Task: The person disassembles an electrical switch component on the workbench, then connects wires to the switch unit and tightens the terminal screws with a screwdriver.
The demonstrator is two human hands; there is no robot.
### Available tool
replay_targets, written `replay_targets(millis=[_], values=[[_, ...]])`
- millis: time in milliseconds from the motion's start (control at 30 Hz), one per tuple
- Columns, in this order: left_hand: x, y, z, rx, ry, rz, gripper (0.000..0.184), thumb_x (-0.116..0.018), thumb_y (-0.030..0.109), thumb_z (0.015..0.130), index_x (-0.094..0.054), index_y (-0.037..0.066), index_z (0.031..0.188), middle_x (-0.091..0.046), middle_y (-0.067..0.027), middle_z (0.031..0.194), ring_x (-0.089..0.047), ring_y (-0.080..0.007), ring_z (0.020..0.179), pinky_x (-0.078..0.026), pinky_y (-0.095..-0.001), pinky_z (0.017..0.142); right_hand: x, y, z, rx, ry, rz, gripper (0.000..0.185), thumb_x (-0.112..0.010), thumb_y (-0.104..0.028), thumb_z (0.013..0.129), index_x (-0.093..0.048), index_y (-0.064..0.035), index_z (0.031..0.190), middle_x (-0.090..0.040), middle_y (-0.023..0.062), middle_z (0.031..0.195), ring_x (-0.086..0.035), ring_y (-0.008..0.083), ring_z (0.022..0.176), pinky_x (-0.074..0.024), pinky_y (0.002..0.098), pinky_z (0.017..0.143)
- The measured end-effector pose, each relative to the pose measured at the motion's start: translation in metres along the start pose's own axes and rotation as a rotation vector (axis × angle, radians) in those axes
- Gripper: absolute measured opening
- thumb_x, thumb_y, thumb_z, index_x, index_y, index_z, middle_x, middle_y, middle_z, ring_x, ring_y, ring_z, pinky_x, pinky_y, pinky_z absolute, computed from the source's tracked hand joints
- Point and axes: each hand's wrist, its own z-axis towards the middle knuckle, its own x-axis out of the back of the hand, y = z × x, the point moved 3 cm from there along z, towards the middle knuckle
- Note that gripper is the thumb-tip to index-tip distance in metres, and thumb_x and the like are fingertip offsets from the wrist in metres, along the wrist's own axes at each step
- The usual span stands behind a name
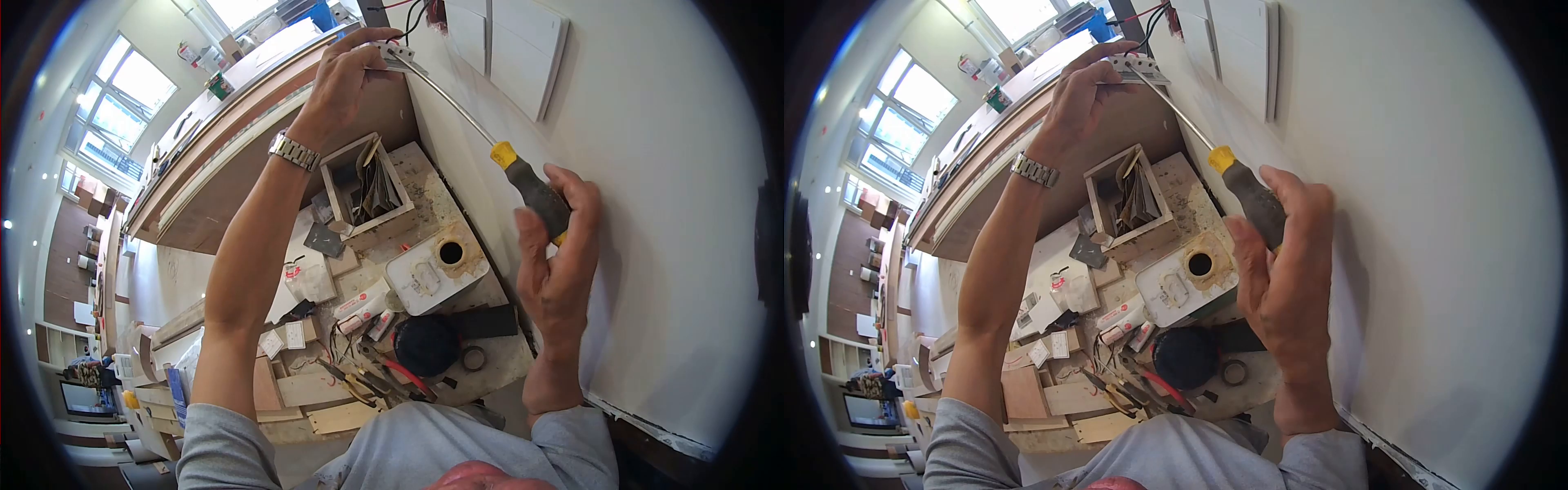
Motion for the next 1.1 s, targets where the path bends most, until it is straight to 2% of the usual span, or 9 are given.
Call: replay_targets(millis=[100, 200, 300, 400, 800, 900, 1000, 1033, 1100], values=[[0.001, 0.001, -0.001, -0.006, -0.019, 0.074, 0.045, -0.053, 0.001, 0.091, -0.067, -0.007, 0.133, -0.072, -0.0182, 0.120, -0.073, -0.0210, 0.099, -0.065, -0.0323, 0.090, 0.004, -0.008, 0.003, 0.192, 0.039, -0.054, 0.031, -0.071, -0.004, 0.100, -0.061, 0.0003, 0.129, -0.063, 0.0166, 0.105, -0.062, 0.0325, 0.092, -0.0528, 0.0412, 0.084], [-0.002, 0.004, -0.005, -0.002, -0.001, 0.112, 0.046, -0.053, 0.001, 0.089, -0.069, -0.006, 0.132, -0.074, -0.0172, 0.116, -0.074, -0.0198, 0.093, -0.063, -0.0288, 0.086, 0.003, 0.002, -0.003, 0.116, 0.011, -0.032, 0.035, -0.071, -0.003, 0.099, -0.059, -0.0004, 0.132, -0.062, 0.0168, 0.114, -0.061, 0.0319, 0.100, -0.0524, 0.0409, 0.086], [0.000, 0.010, -0.003, -0.012, 0.026, 0.158, 0.046, -0.053, 0.001, 0.089, -0.070, -0.005, 0.131, -0.074, -0.0162, 0.114, -0.074, -0.0190, 0.088, -0.061, -0.0261, 0.081, -0.002, 0.014, -0.006, -0.281, -0.042, 0.152, 0.035, -0.072, -0.002, 0.098, -0.061, -0.0008, 0.131, -0.061, 0.0168, 0.118, -0.060, 0.0333, 0.105, -0.0523, 0.0411, 0.086], [0.001, 0.007, 0.000, -0.018, 0.029, 0.148, 0.045, -0.052, 0.001, 0.089, -0.072, -0.004, 0.130, -0.074, -0.0153, 0.114, -0.073, -0.0186, 0.087, -0.059, -0.0259, 0.078, 0.001, -0.003, 0.001, 0.127, 0.052, 0.021, 0.034, -0.071, -0.001, 0.098, -0.061, -0.0008, 0.131, -0.060, 0.0165, 0.115, -0.062, 0.0327, 0.100, -0.0528, 0.0411, 0.083], [0.006, 0.006, 0.004, -0.066, -0.018, 0.231, 0.043, -0.049, 0.001, 0.090, -0.073, -0.005, 0.126, -0.073, -0.0163, 0.119, -0.069, -0.0186, 0.094, -0.062, -0.0334, 0.083, -0.011, -0.005, -0.006, 0.115, -0.124, -0.304, 0.037, -0.078, -0.011, 0.096, -0.067, -0.0021, 0.130, -0.057, 0.0105, 0.092, -0.063, 0.0282, 0.076, -0.0554, 0.0422, 0.070], [0.007, 0.003, 0.006, -0.065, -0.033, 0.239, 0.043, -0.048, 0.001, 0.090, -0.073, -0.005, 0.126, -0.073, -0.0168, 0.120, -0.069, -0.0190, 0.095, -0.062, -0.0340, 0.083, -0.013, -0.008, -0.005, 0.052, -0.095, -0.242, 0.037, -0.077, -0.014, 0.098, -0.068, -0.0007, 0.131, -0.060, 0.0103, 0.090, -0.063, 0.0246, 0.072, -0.0567, 0.0390, 0.072], [0.008, 0.002, 0.007, -0.067, -0.040, 0.232, 0.043, -0.048, 0.002, 0.091, -0.073, -0.005, 0.125, -0.072, -0.0171, 0.121, -0.069, -0.0189, 0.095, -0.062, -0.0342, 0.083, -0.011, 0.005, -0.004, -0.171, -0.042, 0.044, 0.038, -0.076, -0.017, 0.100, -0.066, 0.0014, 0.132, -0.066, 0.0126, 0.096, -0.065, 0.0201, 0.073, -0.0576, 0.0347, 0.074], [0.008, 0.003, 0.007, -0.066, -0.044, 0.226, 0.042, -0.048, 0.002, 0.091, -0.073, -0.006, 0.124, -0.072, -0.0172, 0.122, -0.069, -0.0187, 0.095, -0.062, -0.0342, 0.083, -0.010, 0.010, -0.003, -0.417, -0.083, 0.242, 0.038, -0.075, -0.019, 0.101, -0.066, 0.0016, 0.132, -0.069, 0.0148, 0.100, -0.067, 0.0207, 0.075, -0.0578, 0.0345, 0.075], [0.010, 0.007, 0.008, -0.070, -0.045, 0.276, 0.042, -0.047, 0.003, 0.092, -0.073, -0.006, 0.123, -0.072, -0.0174, 0.123, -0.069, -0.0187, 0.095, -0.061, -0.0340, 0.083, -0.014, 0.017, -0.007, -0.661, -0.123, 0.441, 0.038, -0.074, -0.020, 0.102, -0.066, 0.0019, 0.132, -0.071, 0.0169, 0.103, -0.069, 0.0214, 0.076, -0.0579, 0.0343, 0.076]])
